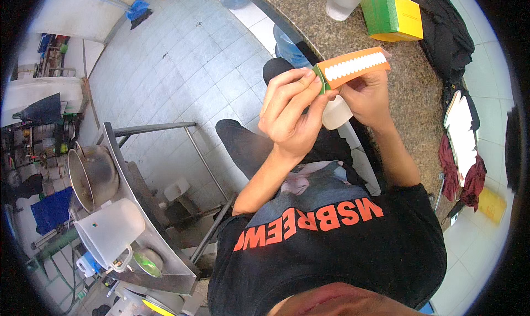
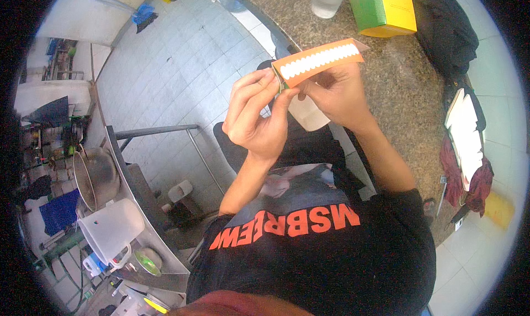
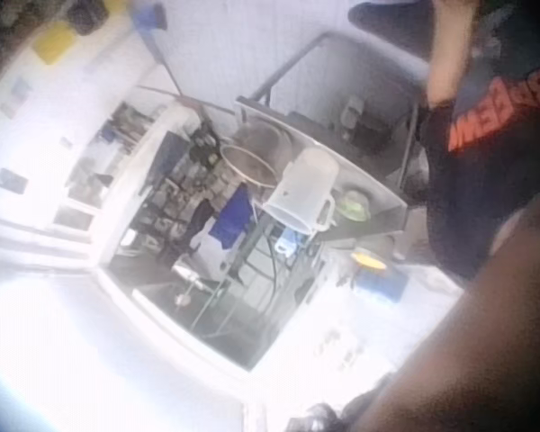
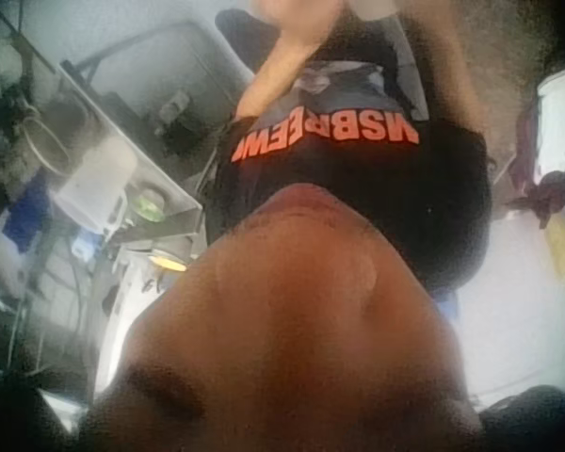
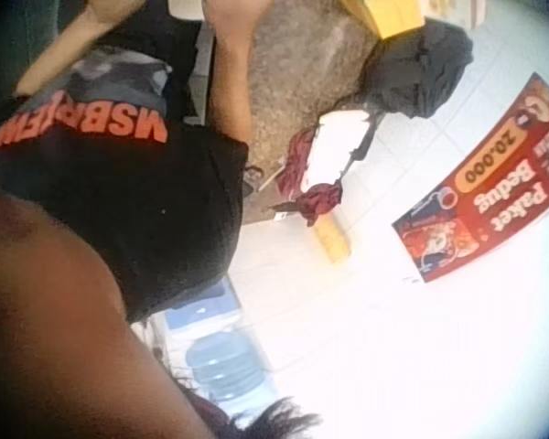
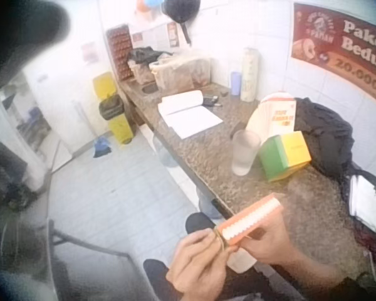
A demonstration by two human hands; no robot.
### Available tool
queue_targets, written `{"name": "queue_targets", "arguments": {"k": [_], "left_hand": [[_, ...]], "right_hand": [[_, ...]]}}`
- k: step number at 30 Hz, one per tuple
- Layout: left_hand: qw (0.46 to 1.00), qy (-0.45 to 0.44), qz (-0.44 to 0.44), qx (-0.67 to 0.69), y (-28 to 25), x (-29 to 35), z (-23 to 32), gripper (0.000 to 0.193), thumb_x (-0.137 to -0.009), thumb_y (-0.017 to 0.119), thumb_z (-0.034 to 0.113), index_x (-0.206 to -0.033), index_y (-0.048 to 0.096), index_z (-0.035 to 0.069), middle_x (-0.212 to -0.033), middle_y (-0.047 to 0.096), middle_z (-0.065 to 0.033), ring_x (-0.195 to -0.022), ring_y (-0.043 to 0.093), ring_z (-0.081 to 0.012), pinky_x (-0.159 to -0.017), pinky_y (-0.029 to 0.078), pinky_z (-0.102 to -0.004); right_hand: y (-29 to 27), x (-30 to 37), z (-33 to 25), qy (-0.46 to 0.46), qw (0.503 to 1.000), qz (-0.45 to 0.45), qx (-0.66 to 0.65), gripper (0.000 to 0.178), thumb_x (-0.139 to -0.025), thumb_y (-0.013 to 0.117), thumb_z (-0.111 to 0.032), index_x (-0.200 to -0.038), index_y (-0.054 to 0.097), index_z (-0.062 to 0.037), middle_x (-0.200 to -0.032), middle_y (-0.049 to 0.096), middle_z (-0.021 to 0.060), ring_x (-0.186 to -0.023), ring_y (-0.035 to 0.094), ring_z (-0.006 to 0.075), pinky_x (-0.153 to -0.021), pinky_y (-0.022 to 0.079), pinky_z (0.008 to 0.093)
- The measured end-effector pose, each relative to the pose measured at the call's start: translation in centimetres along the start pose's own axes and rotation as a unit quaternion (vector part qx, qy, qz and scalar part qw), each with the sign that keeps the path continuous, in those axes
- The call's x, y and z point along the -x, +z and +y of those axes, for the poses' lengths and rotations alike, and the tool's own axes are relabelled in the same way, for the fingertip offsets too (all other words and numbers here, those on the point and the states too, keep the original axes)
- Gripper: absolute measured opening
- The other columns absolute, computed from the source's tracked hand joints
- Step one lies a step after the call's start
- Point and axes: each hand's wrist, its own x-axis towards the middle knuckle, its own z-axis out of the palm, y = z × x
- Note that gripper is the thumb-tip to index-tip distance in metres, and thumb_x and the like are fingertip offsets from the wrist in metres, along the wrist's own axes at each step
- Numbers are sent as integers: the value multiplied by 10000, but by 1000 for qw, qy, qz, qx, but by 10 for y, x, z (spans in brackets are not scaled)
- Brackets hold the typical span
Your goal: The person assembles multiple small, colorful cardboard boxes by hand. They fold the flat pieces into rectangular shapes, tucking flaps into slots to secure the structure, and then place the finished boxes onto a stack on the counter.
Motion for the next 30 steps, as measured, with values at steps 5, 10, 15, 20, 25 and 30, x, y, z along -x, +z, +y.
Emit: {"name": "queue_targets", "arguments": {"k": [5, 10, 15, 20, 25, 30], "left_hand": [[994, 112, 4, -20, 3, -7, -5, 325, -644, 894, 2, -934, 752, -35, -934, 749, -159, -867, 731, -325, -753, 596, -377], [989, 148, 13, -16, 6, -5, -6, 300, -739, 832, -38, -1019, 726, -64, -956, 737, -161, -850, 717, -316, -704, 579, -389], [981, 27, 64, -180, -20, -24, -26, 137, -811, 750, -59, -944, 727, -34, -853, 734, -158, -727, 717, -271, -676, 574, -357], [987, -55, 117, -91, -37, -33, -45, 24, -882, 731, -25, -869, 731, -45, -790, 736, -86, -686, 660, -104, -611, 529, -258], [986, -163, 43, 6, -41, -30, -36, 51, -887, 743, -2, -909, 722, -44, -778, 714, -57, -677, 634, -88, -617, 517, -247], [966, -225, -82, -94, -48, -24, -18, 137, -922, 731, 56, -1017, 686, -32, -818, 693, -46, -722, 629, -120, -657, 504, -287]], "right_hand": [[2, 11, -3, -24, 996, 26, 85, 151, -928, 678, 37, -1076, 710, 29, -1052, 712, 103, -885, 701, 154, -730, 575, 299], [8, 17, -21, -46, 972, 11, 228, 177, -936, 678, -12, -1108, 706, 13, -1024, 732, 113, -911, 719, 195, -791, 574, 346], [16, 16, -73, -57, 936, -183, 294, 337, -845, 787, -104, -1158, 699, -17, -1031, 744, 124, -896, 735, 292, -814, 572, 363], [14, 14, -91, -198, 943, 0, 267, 383, -711, 891, -99, -1047, 720, -31, -957, 746, 111, -867, 741, 268, -783, 576, 331], [5, -3, -53, -197, 928, 55, 312, 281, -697, 817, 41, -947, 702, -17, -956, 730, 127, -855, 726, 255, -736, 565, 321], [0, -7, -40, -235, 903, 90, 348, 268, -696, 779, 71, -921, 686, -42, -974, 711, 114, -854, 711, 263, -718, 556, 331]]}}
